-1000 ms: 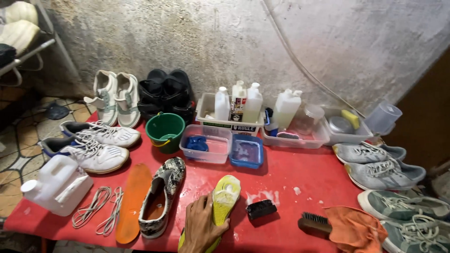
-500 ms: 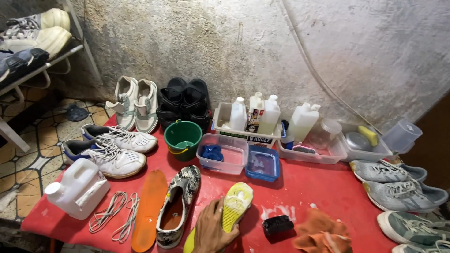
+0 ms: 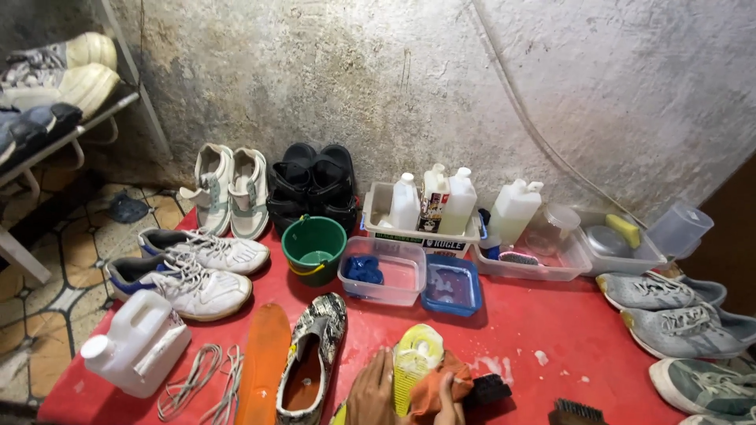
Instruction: The person scrubs the sole of a yellow sneaker using a brush and cleaning solution. They then wipe the sole with a cloth and continue scrubbing the shoe with the brush.
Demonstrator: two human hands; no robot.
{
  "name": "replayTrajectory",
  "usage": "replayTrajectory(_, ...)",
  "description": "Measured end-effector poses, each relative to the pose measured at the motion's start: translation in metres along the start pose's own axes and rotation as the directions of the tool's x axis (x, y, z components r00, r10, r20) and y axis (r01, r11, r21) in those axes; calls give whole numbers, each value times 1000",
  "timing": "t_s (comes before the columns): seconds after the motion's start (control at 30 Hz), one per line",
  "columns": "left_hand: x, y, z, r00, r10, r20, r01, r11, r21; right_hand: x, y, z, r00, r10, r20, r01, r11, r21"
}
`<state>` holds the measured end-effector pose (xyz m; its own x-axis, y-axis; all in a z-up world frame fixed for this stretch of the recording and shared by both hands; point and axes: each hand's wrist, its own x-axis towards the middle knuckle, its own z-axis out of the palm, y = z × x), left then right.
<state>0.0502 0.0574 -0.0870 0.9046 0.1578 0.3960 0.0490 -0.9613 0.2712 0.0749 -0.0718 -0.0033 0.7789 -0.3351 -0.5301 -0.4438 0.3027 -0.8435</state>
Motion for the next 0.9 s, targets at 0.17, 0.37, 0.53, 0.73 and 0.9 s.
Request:
replayTrajectory(0.17,-1,-16,42,994,51,-98,-47,998,43,-8,-31,24,980,-127,156,85,964,251)
replayTrajectory(0.37,-1,-16,43,996,2,-94,-1,1000,8,3,-85,34,820,-264,508,459,834,-308)
replayTrajectory(0.53,2,-4,16,965,-16,-262,-11,995,-100,-30,-119,42,671,-250,698,717,461,-523)
replayTrajectory(0.73,6,18,-25,954,-30,-300,22,999,-29,-19,-70,19,275,-502,820,958,74,-277)
replayTrajectory(0.9,2,10,-27,998,-8,57,16,988,-156,1,-44,-1,213,-488,846,956,-76,-285)
